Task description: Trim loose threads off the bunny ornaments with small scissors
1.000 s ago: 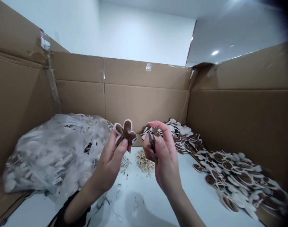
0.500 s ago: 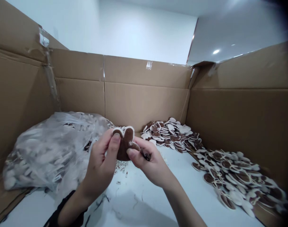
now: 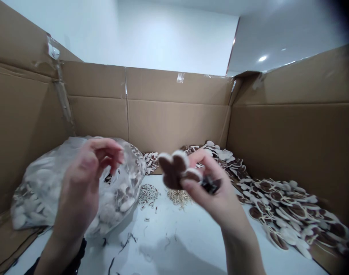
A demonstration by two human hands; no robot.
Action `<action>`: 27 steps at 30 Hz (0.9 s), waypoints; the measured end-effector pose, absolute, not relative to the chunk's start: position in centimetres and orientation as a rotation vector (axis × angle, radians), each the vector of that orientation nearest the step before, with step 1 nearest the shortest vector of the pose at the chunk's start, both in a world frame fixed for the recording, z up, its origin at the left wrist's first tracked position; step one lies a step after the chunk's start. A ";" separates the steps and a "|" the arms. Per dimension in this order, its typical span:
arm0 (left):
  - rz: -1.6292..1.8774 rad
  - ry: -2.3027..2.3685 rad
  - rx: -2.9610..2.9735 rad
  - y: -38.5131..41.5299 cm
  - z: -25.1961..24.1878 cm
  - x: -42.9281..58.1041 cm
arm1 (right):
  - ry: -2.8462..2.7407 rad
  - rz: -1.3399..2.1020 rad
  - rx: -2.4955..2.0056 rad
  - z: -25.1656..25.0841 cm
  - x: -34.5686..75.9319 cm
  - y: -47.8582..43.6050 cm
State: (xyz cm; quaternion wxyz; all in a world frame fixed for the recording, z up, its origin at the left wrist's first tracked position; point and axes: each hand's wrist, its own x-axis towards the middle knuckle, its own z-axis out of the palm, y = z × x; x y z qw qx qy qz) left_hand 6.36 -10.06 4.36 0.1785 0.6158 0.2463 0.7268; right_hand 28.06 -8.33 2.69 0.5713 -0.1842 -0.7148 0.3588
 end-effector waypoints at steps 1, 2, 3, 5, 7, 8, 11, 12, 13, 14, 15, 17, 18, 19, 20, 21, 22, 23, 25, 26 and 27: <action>2.000 0.715 1.809 -10.1 4.1 6.6 | -1.768 0.773 -0.496 2.6 27.8 -8.5; 1.939 0.750 1.892 -10.0 3.8 6.8 | -1.846 0.680 -0.550 2.4 27.4 -8.6; 1.872 0.792 1.995 -10.0 3.6 7.0 | -1.906 0.567 -0.584 2.3 27.1 -8.6; 1.713 0.876 2.213 -9.9 3.5 7.0 | -1.966 0.340 -0.577 2.1 26.7 -8.5; 1.547 0.920 2.412 -10.0 3.5 7.0 | -1.966 0.219 -0.522 2.0 26.5 -8.4; 1.479 0.936 2.487 -10.1 3.6 7.0 | -1.948 0.191 -0.497 2.0 26.5 -8.3; 1.408 0.944 2.658 -10.3 3.7 7.1 | -1.867 0.146 -0.461 1.9 26.5 -8.3; 1.412 0.943 2.694 -10.4 3.7 7.2 | -1.840 0.135 -0.450 1.9 26.4 -8.3; 1.414 0.941 2.715 -10.4 3.7 7.3 | -1.812 0.129 -0.435 1.9 26.3 -8.3; 1.413 0.936 2.725 -10.5 3.7 7.4 | -1.783 0.130 -0.417 1.9 26.2 -8.3; 1.409 0.931 2.729 -10.5 3.7 7.5 | -1.757 0.146 -0.399 1.8 26.1 -8.3; 1.404 0.919 2.742 -10.5 3.6 7.8 | -1.716 0.228 -0.381 1.6 25.8 -8.2; 1.406 0.919 2.755 -10.5 3.5 7.9 | -1.699 0.286 -0.382 1.5 25.7 -8.1; 1.413 0.920 2.763 -10.4 3.4 8.1 | -1.683 0.344 -0.388 1.4 25.6 -8.0; 1.418 0.927 2.757 -10.4 3.3 8.3 | -1.667 0.395 -0.395 1.4 25.5 -7.9; 1.418 0.938 2.737 -10.3 3.2 8.4 | -1.653 0.433 -0.400 1.3 25.5 -7.8; 1.420 0.949 2.700 -10.2 3.0 8.6 | -1.641 0.461 -0.400 1.2 25.5 -7.8; 1.432 0.955 2.650 -10.2 2.9 8.7 | -1.631 0.480 -0.395 1.2 25.5 -7.8; 1.509 0.945 2.529 -10.1 2.6 9.0 | -1.617 0.506 -0.384 1.2 25.5 -7.8; 1.555 0.941 2.476 -10.0 2.5 9.1 | -1.613 0.513 -0.378 1.2 25.4 -7.8; 1.594 0.939 2.441 -10.0 2.4 9.2 | -1.610 0.519 -0.375 1.2 25.4 -7.8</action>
